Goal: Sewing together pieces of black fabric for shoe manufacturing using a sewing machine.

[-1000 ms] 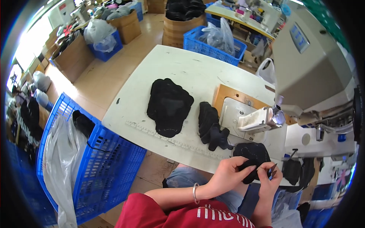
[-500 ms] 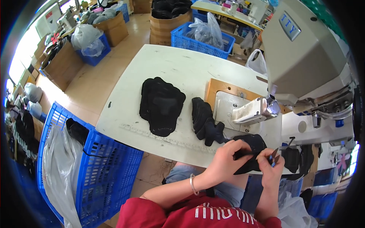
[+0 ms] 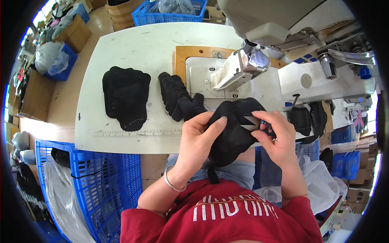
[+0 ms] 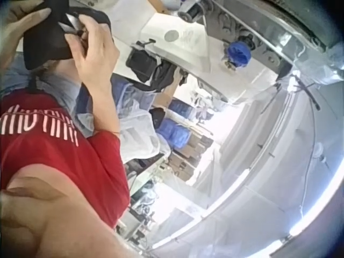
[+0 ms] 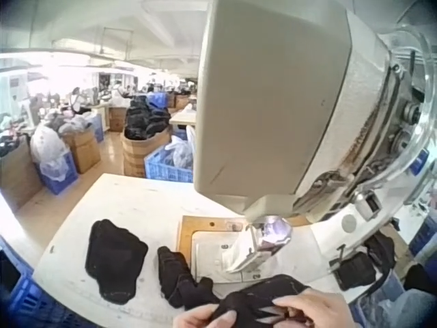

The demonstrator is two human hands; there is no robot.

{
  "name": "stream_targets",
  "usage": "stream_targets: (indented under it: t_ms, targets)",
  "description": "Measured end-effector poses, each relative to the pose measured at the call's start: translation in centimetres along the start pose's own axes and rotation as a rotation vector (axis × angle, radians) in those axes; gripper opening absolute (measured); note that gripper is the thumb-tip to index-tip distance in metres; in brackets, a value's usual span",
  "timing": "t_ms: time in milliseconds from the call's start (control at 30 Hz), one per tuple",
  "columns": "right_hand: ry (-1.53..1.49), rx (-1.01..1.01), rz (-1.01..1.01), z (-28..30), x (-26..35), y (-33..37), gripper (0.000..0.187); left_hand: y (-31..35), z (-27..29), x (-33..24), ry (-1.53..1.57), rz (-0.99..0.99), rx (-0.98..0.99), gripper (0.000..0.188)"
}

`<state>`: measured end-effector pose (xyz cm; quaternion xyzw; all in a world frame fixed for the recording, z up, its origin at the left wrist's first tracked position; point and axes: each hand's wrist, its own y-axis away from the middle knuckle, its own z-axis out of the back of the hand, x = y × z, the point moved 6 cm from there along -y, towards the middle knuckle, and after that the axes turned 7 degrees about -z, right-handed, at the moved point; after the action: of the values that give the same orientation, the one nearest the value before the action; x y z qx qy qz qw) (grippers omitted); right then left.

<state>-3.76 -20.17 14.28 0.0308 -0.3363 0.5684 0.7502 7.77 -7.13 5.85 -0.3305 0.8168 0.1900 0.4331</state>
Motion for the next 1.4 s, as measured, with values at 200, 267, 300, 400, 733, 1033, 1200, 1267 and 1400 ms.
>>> stream_targets:
  t_ms: [200, 267, 300, 400, 733, 1033, 1200, 1267, 1400]
  targets:
    - [0.108, 0.057, 0.116, -0.2, 0.1, -0.4, 0.030, 0.1, -0.6, 0.0, -0.035, 0.006, 0.030, 0.018]
    - [0.112, 0.082, 0.128, -0.2, 0.0, -0.6, 0.029, 0.2, -0.6, 0.0, -0.054, 0.011, 0.049, 0.018]
    - [0.092, 0.095, 0.110, -0.1, -0.2, -0.6, 0.028, 0.2, -0.5, -0.1, -0.055, 0.018, 0.066, 0.016]
    - [-0.035, 0.087, 0.043, 0.4, -0.6, -1.0, 0.027, 0.2, -0.3, -0.1, -0.059, 0.030, 0.083, 0.014]
    - [-0.029, 0.127, -0.001, 0.5, -0.3, -1.3, 0.027, 0.2, -0.5, -0.1, -0.120, 0.056, 0.095, 0.016]
    - [0.048, 0.028, 0.057, 0.3, 0.0, -1.4, 0.026, 0.1, -0.8, -0.1, -0.111, 0.014, 0.106, 0.016]
    - [0.174, 0.040, 0.160, 0.4, 0.5, -1.2, 0.025, 0.1, -1.1, 0.3, -0.143, 0.037, 0.133, 0.016]
    - [0.164, 0.029, 0.165, 0.6, 0.4, -1.2, 0.024, 0.2, -1.2, 0.4, -0.157, 0.042, 0.145, 0.016]
    - [-0.085, -0.006, 0.000, 1.0, -0.6, -1.5, 0.024, 0.2, -1.3, 0.5, -0.157, 0.050, 0.170, 0.016]
